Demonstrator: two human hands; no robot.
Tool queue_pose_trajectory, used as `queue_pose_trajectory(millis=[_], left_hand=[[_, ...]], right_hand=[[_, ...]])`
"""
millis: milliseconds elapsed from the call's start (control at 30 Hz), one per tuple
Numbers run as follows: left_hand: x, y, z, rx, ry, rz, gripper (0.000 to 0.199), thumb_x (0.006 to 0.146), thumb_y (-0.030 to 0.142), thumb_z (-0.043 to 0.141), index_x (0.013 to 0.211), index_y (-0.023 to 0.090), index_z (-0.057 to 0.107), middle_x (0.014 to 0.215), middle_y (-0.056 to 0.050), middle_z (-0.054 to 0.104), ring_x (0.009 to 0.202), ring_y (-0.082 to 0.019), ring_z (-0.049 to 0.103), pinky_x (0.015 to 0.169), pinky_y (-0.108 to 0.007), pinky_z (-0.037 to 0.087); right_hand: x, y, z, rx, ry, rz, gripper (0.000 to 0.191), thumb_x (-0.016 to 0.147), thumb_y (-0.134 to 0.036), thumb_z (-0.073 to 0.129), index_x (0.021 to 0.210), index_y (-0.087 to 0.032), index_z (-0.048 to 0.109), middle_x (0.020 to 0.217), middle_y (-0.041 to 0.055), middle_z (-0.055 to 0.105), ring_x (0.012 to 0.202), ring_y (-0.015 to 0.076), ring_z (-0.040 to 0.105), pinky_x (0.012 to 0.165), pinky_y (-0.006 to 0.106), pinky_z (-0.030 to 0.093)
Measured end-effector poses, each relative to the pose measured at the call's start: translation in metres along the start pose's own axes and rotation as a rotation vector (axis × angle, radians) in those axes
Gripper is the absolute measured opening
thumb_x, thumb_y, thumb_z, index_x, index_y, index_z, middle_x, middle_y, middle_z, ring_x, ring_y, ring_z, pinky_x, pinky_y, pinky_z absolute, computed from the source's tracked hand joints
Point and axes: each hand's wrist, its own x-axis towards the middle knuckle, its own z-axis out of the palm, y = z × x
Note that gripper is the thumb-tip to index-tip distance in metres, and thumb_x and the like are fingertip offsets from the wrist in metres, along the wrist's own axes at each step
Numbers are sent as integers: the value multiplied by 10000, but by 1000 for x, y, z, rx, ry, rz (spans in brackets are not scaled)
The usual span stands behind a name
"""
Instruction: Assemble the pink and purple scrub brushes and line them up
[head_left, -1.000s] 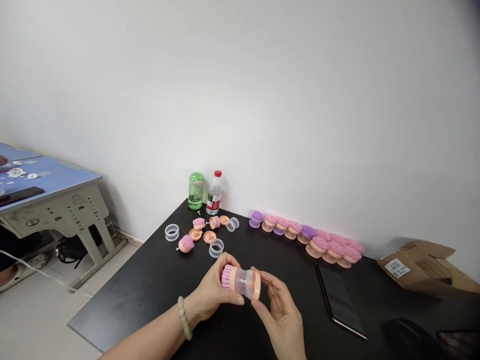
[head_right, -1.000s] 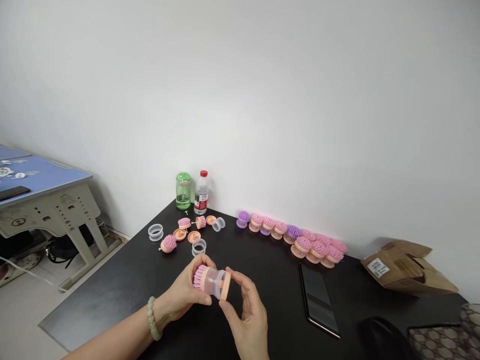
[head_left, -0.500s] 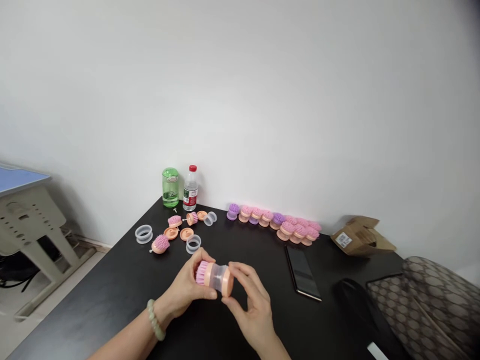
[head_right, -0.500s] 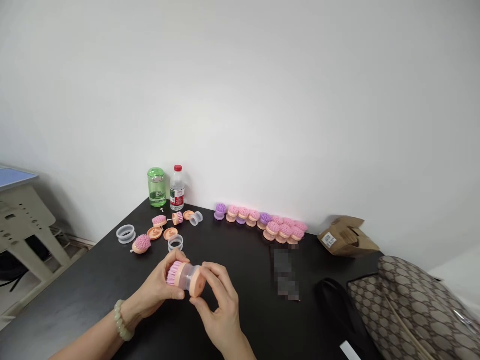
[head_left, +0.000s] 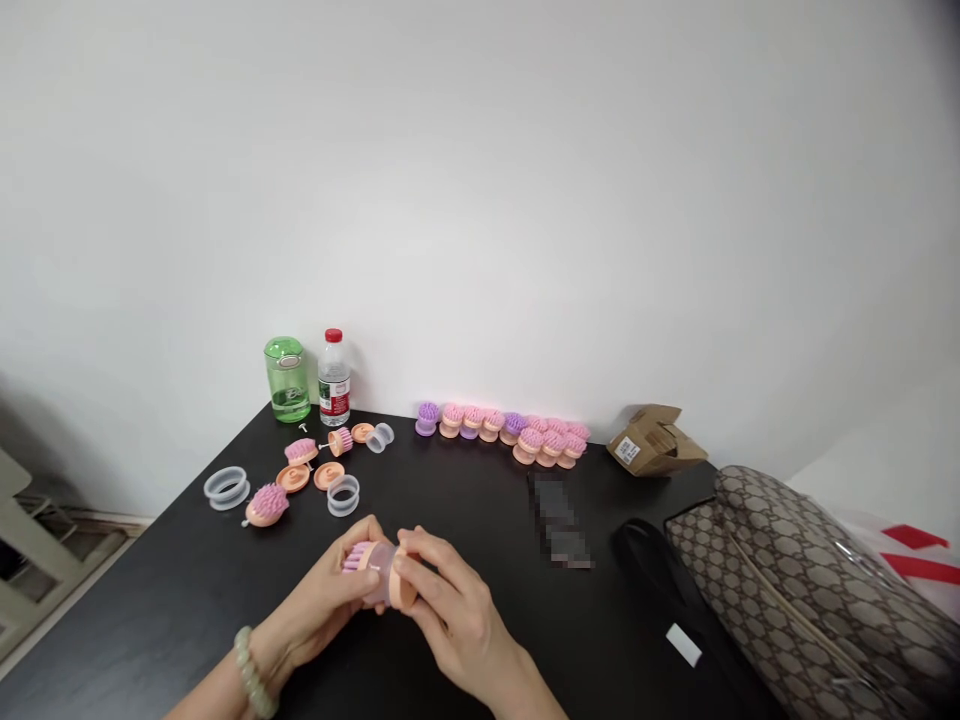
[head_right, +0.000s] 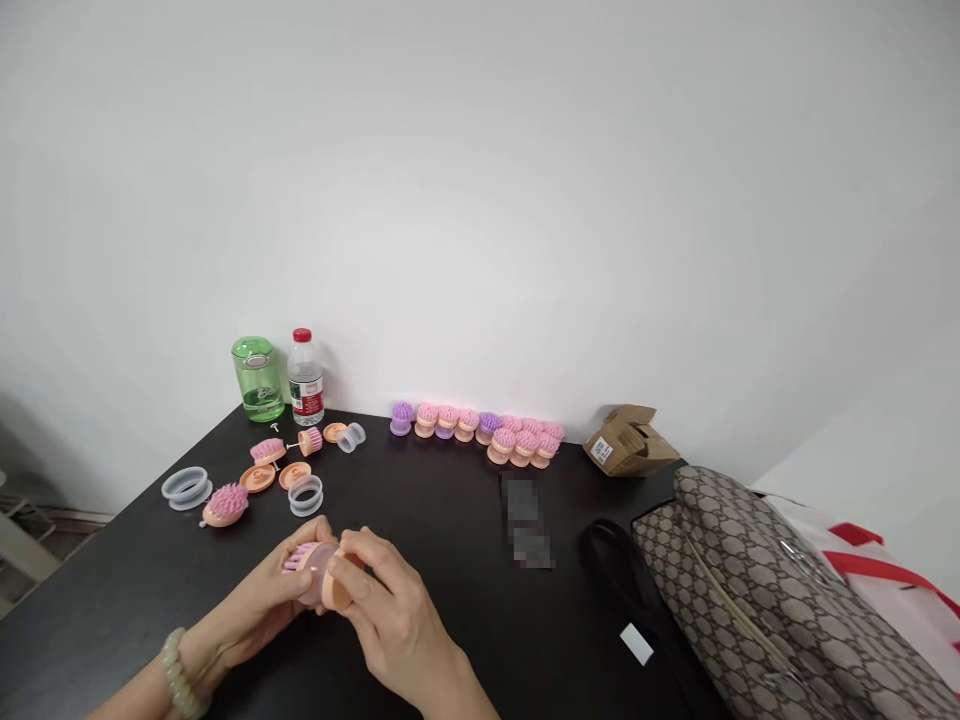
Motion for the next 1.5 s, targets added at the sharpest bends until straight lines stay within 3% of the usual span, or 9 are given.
queue_pose_trajectory(millis=[133,233,367,467,700,833,1033,1300,1500], left_hand=[[2,-4,7,-84,57,-6,495,638,432,883,873,186,523,778,20,565,685,-106,513,636,-223,397],[3,-6,6,26,112,74,591,519,302,954,946,197,558,829,26,582,707,-100,502,634,-205,376],[1,-6,2,305,132,256,580,531,335,950,984,218,607,897,16,552,754,-126,492,662,-233,390],[0,-5,4,576,79,440,470,616,414,903,961,208,658,965,-24,547,848,-174,514,757,-291,417],[-3,-1,10,725,53,516,401,747,504,788,975,206,647,973,-50,556,844,-195,543,748,-308,438],[-3,-2,8,759,66,456,322,766,391,790,982,216,627,994,-48,561,873,-208,558,771,-311,448],[2,-4,3,759,205,281,376,664,314,837,941,220,601,922,-16,571,826,-215,552,731,-294,427],[8,-12,-1,757,275,201,390,652,304,810,976,228,607,937,-15,610,833,-226,571,737,-291,428],[10,-8,3,780,295,181,368,618,313,811,932,226,641,911,-19,633,832,-246,593,759,-310,454]], right_hand=[[-1,2,2,-48,46,94,382,980,-227,547,1359,-200,501,1247,143,601,1162,258,608,972,383,548],[-5,6,8,-83,132,212,345,956,-408,594,1218,-189,548,1022,103,657,913,240,675,788,350,585],[-8,8,18,-58,151,343,171,973,-379,537,1005,-213,563,780,7,623,648,165,632,607,269,527],[-8,8,22,-47,163,430,221,996,-349,434,878,-218,568,725,-6,606,606,150,608,584,253,488],[-7,11,33,398,62,887,349,966,-535,397,829,-229,493,623,-55,542,472,138,611,460,222,460],[-6,13,32,571,41,946,388,945,-594,431,872,-223,513,651,-58,549,475,140,631,442,224,492],[-16,31,-20,79,22,744,255,905,-361,589,1130,-254,644,1024,44,722,914,206,703,838,338,549],[-83,142,-144,-388,283,922,248,867,-237,426,1028,-206,612,1031,97,742,1025,258,686,949,459,493],[-97,195,-153,-479,239,940,149,949,-230,586,1064,-151,638,1062,62,702,1017,221,668,937,444,514]])
